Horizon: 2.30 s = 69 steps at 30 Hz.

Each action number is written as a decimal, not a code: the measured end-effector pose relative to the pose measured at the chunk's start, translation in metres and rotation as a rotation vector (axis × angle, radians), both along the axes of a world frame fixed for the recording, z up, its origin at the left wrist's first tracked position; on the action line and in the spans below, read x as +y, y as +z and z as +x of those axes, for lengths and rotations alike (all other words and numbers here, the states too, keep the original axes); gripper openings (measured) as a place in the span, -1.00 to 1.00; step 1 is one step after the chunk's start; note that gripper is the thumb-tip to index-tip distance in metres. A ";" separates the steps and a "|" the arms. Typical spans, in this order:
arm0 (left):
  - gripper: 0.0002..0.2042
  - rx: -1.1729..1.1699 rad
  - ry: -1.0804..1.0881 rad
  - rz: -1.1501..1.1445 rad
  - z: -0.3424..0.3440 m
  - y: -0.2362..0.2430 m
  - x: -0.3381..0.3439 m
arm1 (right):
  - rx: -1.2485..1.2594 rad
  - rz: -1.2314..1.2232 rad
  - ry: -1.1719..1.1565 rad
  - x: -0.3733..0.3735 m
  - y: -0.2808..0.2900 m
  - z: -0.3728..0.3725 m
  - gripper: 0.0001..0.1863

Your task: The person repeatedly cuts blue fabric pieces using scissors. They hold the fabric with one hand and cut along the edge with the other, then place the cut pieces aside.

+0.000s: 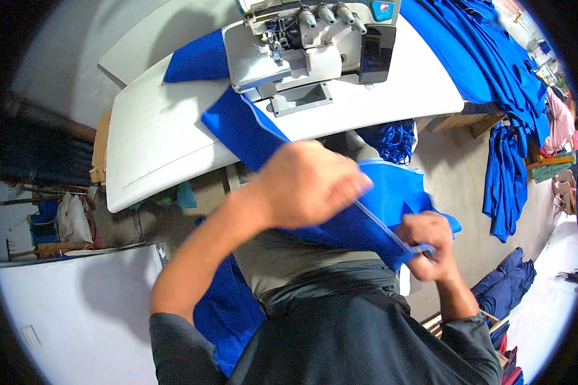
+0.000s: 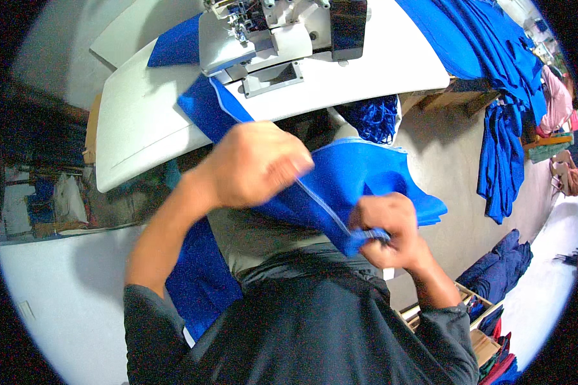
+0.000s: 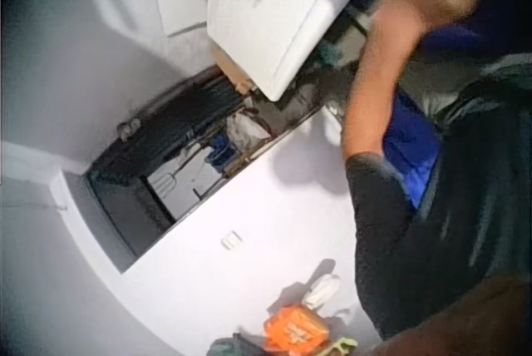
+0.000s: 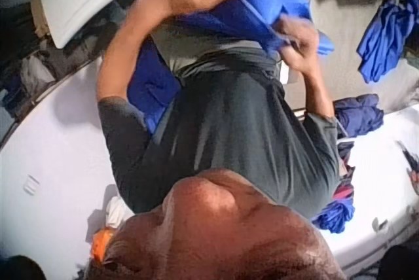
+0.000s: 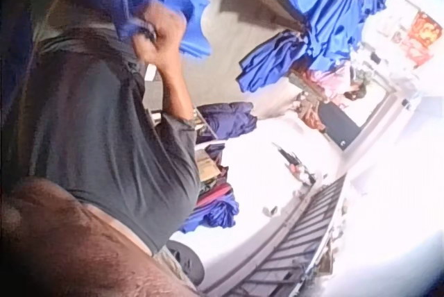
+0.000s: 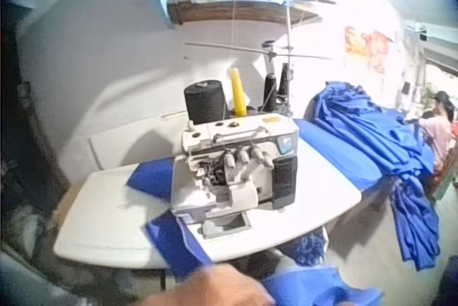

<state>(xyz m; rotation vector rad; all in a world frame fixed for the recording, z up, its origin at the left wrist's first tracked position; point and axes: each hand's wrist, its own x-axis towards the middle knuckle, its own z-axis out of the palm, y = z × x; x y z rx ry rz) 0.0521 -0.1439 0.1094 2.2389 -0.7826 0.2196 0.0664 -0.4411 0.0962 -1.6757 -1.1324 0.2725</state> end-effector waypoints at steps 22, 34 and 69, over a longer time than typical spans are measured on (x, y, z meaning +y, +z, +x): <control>-0.55 0.171 0.561 0.590 -0.016 -0.106 0.122 | 0.025 -0.990 -0.547 -0.183 -0.223 0.144 -0.61; -0.86 0.060 0.345 0.479 -0.038 -0.080 0.141 | 0.117 -0.951 -0.795 -0.146 -0.245 0.106 -0.59; -0.89 0.173 0.407 0.464 -0.034 -0.103 0.152 | 0.055 -0.545 -0.108 0.245 -0.136 0.022 -0.60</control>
